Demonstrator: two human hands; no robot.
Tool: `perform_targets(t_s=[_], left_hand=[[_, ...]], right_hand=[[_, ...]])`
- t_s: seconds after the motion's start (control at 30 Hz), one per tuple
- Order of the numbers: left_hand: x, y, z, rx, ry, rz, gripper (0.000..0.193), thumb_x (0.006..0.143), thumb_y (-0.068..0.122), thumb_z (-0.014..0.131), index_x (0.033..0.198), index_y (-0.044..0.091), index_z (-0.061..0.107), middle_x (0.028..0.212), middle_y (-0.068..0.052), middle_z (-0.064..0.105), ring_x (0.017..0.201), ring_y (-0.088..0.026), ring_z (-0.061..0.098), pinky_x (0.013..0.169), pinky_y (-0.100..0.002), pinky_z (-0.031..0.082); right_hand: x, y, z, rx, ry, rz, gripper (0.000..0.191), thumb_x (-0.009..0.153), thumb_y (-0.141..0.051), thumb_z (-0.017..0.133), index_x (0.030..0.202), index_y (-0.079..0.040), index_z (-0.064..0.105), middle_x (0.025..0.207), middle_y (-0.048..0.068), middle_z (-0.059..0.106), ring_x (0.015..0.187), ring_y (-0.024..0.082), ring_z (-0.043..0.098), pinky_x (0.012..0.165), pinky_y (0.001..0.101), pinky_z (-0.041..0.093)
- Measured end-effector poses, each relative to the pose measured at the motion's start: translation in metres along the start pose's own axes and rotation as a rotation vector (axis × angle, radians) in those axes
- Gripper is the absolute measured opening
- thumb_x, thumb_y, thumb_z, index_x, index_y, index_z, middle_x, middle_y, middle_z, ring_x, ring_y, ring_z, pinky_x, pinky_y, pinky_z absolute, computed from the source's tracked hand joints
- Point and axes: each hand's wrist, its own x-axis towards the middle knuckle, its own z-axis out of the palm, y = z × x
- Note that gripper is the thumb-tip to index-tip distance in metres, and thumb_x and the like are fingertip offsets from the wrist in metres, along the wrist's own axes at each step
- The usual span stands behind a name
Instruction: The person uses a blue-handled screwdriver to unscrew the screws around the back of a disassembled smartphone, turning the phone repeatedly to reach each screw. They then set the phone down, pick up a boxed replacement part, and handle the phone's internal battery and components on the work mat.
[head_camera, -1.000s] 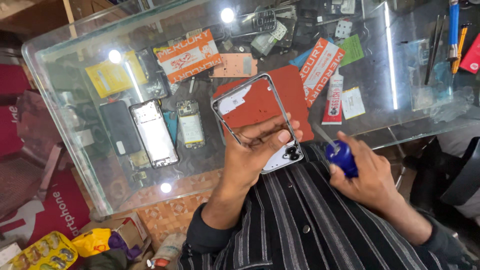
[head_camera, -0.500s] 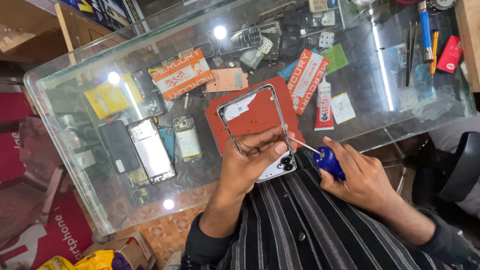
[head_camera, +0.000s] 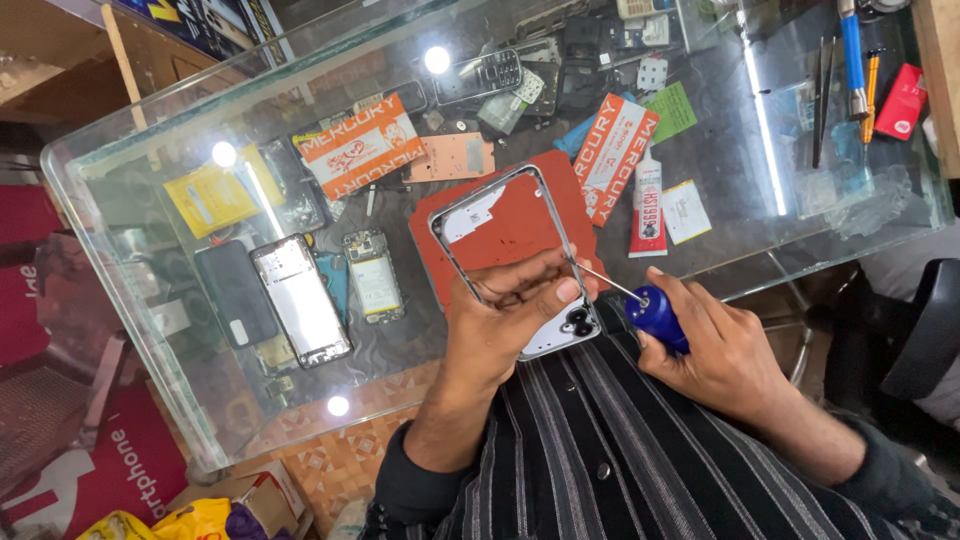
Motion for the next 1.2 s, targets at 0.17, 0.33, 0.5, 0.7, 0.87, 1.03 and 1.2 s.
perform_targets(t_s=[0.17, 0.33, 0.5, 0.7, 0.87, 1.03, 1.2], left_hand=[[0.0, -0.002, 0.0, -0.013, -0.049, 0.026, 0.032, 0.097, -0.001, 0.075, 0.127, -0.01, 0.069, 0.111, -0.019, 0.076, 0.102, -0.024, 0.075, 0.093, -0.035, 0.063], [0.0, -0.005, -0.002, -0.048, -0.02, 0.03, 0.033, 0.096, -0.003, 0.075, 0.128, -0.008, 0.068, 0.111, -0.019, 0.076, 0.102, -0.024, 0.075, 0.094, -0.035, 0.063], [0.0, -0.007, -0.004, -0.058, -0.024, 0.061, 0.033, 0.096, -0.005, 0.073, 0.128, -0.007, 0.068, 0.118, -0.02, 0.075, 0.105, -0.025, 0.075, 0.096, -0.037, 0.063], [0.002, -0.008, -0.005, -0.076, -0.062, 0.111, 0.035, 0.099, -0.007, 0.071, 0.133, -0.005, 0.066, 0.122, -0.022, 0.073, 0.109, -0.028, 0.074, 0.101, -0.041, 0.062], [0.003, -0.003, -0.006, -0.152, -0.077, 0.073, 0.039, 0.107, 0.014, 0.063, 0.14, -0.008, 0.059, 0.134, -0.025, 0.067, 0.116, -0.032, 0.072, 0.104, -0.046, 0.061], [0.004, 0.005, -0.016, -0.325, -0.055, 0.05, 0.076, 0.111, 0.051, 0.044, 0.148, -0.016, 0.046, 0.138, -0.032, 0.061, 0.124, -0.038, 0.067, 0.107, -0.051, 0.057], [0.001, -0.001, -0.017, -0.361, -0.068, -0.005, 0.085, 0.11, 0.058, 0.033, 0.149, -0.017, 0.044, 0.139, -0.033, 0.06, 0.126, -0.04, 0.065, 0.107, -0.052, 0.056]], right_hand=[[0.001, 0.002, -0.001, 0.015, 0.007, 0.001, 0.061, 0.08, -0.018, 0.074, 0.132, 0.008, 0.055, 0.103, 0.019, 0.067, 0.082, 0.033, 0.071, 0.066, 0.0416, 0.06], [0.001, 0.004, 0.001, 0.034, -0.006, 0.003, 0.06, 0.081, -0.018, 0.074, 0.132, 0.008, 0.055, 0.102, 0.019, 0.067, 0.081, 0.033, 0.07, 0.066, 0.0425, 0.059], [0.003, 0.006, 0.002, 0.029, -0.006, -0.024, 0.06, 0.081, -0.019, 0.074, 0.131, 0.007, 0.055, 0.105, 0.021, 0.068, 0.081, 0.034, 0.07, 0.067, 0.043, 0.06], [0.005, 0.007, 0.004, 0.039, -0.008, -0.016, 0.06, 0.08, -0.018, 0.074, 0.131, 0.008, 0.055, 0.106, 0.02, 0.068, 0.084, 0.035, 0.071, 0.069, 0.044, 0.06], [0.007, 0.011, 0.004, 0.042, 0.017, -0.048, 0.059, 0.079, -0.017, 0.074, 0.13, 0.007, 0.056, 0.111, 0.021, 0.068, 0.087, 0.036, 0.071, 0.073, 0.0439, 0.061], [0.006, 0.019, -0.005, 0.007, -0.026, -0.104, 0.059, 0.078, -0.016, 0.074, 0.129, 0.007, 0.057, 0.104, 0.02, 0.067, 0.08, 0.034, 0.071, 0.067, 0.0433, 0.059], [0.004, 0.018, -0.003, 0.012, -0.08, -0.067, 0.061, 0.077, -0.02, 0.077, 0.129, 0.005, 0.059, 0.095, 0.019, 0.066, 0.071, 0.034, 0.069, 0.061, 0.0435, 0.058]])
